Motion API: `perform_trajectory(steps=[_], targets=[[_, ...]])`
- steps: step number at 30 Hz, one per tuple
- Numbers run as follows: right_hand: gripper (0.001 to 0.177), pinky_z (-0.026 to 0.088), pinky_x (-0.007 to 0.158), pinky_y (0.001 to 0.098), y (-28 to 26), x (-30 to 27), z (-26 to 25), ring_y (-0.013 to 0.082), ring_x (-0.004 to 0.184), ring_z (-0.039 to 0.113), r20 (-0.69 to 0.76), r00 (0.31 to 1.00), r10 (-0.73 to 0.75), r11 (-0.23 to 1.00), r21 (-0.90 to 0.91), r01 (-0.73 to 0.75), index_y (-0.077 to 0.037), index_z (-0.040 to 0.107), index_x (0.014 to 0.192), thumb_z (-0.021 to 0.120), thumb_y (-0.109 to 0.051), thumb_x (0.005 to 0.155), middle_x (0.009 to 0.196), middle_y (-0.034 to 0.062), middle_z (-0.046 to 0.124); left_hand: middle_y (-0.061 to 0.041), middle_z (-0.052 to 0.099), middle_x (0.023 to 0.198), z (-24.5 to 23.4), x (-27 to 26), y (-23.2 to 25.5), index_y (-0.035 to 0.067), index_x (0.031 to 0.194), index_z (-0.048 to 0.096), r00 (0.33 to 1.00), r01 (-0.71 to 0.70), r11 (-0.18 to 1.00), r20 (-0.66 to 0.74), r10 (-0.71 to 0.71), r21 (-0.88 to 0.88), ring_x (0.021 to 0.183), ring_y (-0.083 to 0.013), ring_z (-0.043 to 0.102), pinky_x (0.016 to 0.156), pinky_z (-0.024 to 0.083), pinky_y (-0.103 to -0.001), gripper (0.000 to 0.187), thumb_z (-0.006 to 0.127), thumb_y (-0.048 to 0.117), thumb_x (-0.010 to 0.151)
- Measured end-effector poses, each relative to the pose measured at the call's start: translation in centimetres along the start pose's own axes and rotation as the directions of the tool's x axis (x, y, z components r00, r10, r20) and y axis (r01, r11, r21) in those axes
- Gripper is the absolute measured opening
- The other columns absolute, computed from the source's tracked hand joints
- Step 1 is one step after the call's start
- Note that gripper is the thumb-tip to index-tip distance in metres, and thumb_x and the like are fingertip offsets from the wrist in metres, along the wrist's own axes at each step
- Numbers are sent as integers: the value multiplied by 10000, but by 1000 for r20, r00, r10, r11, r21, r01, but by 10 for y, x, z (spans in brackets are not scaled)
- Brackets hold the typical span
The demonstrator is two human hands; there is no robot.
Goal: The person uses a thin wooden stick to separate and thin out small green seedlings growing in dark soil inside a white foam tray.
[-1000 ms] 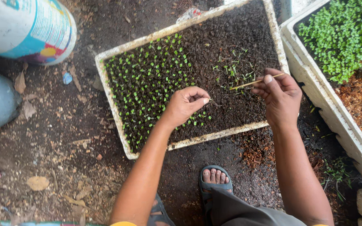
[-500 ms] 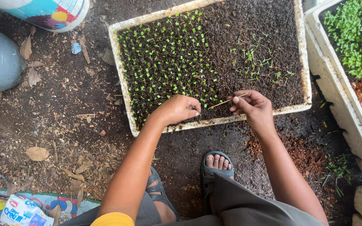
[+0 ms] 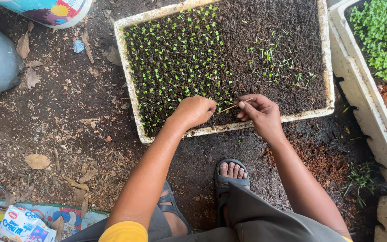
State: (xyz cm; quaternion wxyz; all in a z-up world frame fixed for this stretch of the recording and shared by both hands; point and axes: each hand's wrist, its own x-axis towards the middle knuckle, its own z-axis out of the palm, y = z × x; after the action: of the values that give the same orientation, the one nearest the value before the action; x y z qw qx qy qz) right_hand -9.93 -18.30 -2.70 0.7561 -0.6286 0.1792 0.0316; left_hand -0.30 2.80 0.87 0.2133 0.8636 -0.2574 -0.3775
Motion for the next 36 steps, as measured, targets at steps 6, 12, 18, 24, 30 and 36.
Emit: perform_trajectory(steps=[6,12,18,24,30,36], targets=[[180,620,577,261,9,1,5,192,661,724,36,999,-34,996,-79,37,46,690,1116,714,-25,952,886,178,744,-91,721,838,-3,-2,4,123,954,739,1000,-12,1000,-10,12,14,872,-285,725,869,562,-462,120,623,105,928],[164,625,583,279,3,-2,5,199,649,726,30,998,-52,994,-99,54,43,700,1099,718,-26,951,865,187,744,-82,685,779,0,3,1,127,877,704,999,-24,999,-21,25,31,823,-288,709,793,555,-455,99,620,100,923],[176,623,578,271,0,-3,7,179,647,721,20,998,-64,997,-42,65,31,701,1120,708,-32,955,890,164,747,-51,655,741,6,10,-2,149,847,683,999,-31,999,-29,32,30,777,-246,691,773,554,-417,110,621,103,924],[171,619,571,272,18,2,3,186,639,721,34,997,-73,996,-45,75,38,698,1111,708,-25,953,857,165,739,-46,647,735,5,11,0,156,828,672,999,-26,999,-19,27,32,778,-239,686,793,554,-420,131,614,92,926],[166,607,589,267,13,-1,7,169,644,711,42,997,-68,994,-77,71,30,702,1108,706,-24,951,839,139,730,-70,672,778,5,9,1,154,855,688,1000,-24,998,-13,25,54,827,-259,703,816,555,-441,104,632,102,926],[122,587,587,289,12,-5,8,172,609,701,61,987,-150,951,-266,160,1,733,1066,717,-1,945,801,147,736,-84,682,772,-13,-8,15,117,873,710,999,-23,1000,-41,23,0,796,-259,707,810,560,-438,124,614,84,944]])
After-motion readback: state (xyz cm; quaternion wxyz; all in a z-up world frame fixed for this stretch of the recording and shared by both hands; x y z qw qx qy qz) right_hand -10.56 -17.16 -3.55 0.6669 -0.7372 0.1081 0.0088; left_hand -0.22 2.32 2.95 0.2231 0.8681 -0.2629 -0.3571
